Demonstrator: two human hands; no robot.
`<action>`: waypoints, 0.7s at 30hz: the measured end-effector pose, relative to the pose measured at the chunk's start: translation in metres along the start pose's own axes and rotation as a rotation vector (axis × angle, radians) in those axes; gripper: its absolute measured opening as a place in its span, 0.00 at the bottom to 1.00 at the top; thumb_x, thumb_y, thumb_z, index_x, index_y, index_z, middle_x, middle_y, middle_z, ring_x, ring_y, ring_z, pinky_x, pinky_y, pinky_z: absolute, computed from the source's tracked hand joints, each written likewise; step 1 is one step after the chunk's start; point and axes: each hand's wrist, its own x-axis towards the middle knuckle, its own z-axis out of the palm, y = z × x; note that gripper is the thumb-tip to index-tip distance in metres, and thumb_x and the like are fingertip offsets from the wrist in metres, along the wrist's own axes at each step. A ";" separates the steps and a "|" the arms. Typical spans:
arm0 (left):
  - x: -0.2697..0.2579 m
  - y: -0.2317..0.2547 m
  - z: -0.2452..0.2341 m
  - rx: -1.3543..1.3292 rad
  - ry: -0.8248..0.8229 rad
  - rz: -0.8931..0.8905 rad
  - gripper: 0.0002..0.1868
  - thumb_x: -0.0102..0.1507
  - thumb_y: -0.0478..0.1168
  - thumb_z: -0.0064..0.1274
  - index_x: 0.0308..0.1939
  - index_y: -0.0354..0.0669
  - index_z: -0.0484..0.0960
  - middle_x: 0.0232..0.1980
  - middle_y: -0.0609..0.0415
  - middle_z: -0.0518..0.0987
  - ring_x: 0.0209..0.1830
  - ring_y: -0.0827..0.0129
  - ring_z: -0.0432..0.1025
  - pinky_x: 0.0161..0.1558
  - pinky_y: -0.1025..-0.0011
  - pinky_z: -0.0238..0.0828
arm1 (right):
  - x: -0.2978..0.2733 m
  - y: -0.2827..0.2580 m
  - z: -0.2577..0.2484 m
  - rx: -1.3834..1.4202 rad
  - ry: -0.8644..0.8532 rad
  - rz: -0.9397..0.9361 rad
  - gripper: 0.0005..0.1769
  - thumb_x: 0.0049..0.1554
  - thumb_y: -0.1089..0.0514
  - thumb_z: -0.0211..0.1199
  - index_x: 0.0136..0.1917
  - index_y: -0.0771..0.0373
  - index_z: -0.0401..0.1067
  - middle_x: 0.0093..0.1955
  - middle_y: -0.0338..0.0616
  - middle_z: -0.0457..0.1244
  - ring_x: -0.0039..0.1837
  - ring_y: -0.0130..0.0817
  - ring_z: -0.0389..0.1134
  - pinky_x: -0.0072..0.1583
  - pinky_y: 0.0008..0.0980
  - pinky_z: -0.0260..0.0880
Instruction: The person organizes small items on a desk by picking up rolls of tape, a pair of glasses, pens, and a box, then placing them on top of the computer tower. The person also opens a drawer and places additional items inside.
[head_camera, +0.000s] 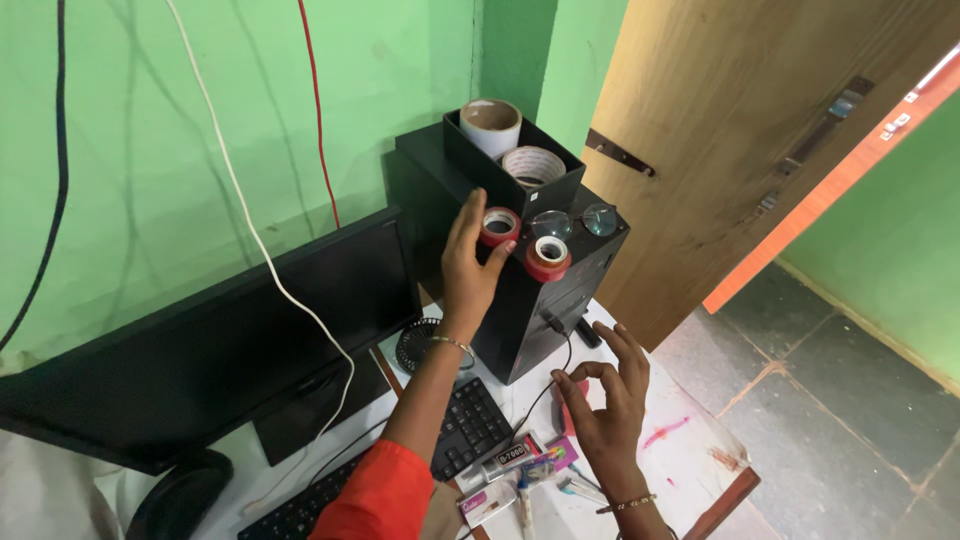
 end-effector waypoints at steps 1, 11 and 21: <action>0.000 0.000 0.000 0.000 0.004 -0.003 0.43 0.59 0.32 0.65 0.77 0.41 0.62 0.78 0.42 0.65 0.79 0.49 0.61 0.75 0.60 0.61 | -0.001 0.000 -0.001 -0.001 -0.004 0.001 0.13 0.48 0.58 0.75 0.37 0.60 0.70 0.72 0.49 0.61 0.79 0.54 0.54 0.74 0.51 0.55; -0.024 0.016 -0.019 0.077 0.004 -0.013 0.44 0.63 0.34 0.62 0.80 0.41 0.55 0.81 0.42 0.60 0.82 0.45 0.55 0.78 0.57 0.55 | -0.008 -0.003 -0.016 -0.013 -0.001 -0.063 0.11 0.49 0.61 0.73 0.40 0.61 0.71 0.72 0.50 0.61 0.79 0.55 0.54 0.74 0.52 0.55; -0.085 0.091 -0.064 0.148 -0.218 0.004 0.41 0.68 0.42 0.59 0.80 0.42 0.54 0.83 0.41 0.55 0.85 0.39 0.45 0.80 0.50 0.47 | -0.035 -0.013 -0.038 -0.075 -0.030 -0.054 0.05 0.57 0.64 0.68 0.48 0.57 0.78 0.72 0.44 0.62 0.79 0.51 0.55 0.76 0.48 0.56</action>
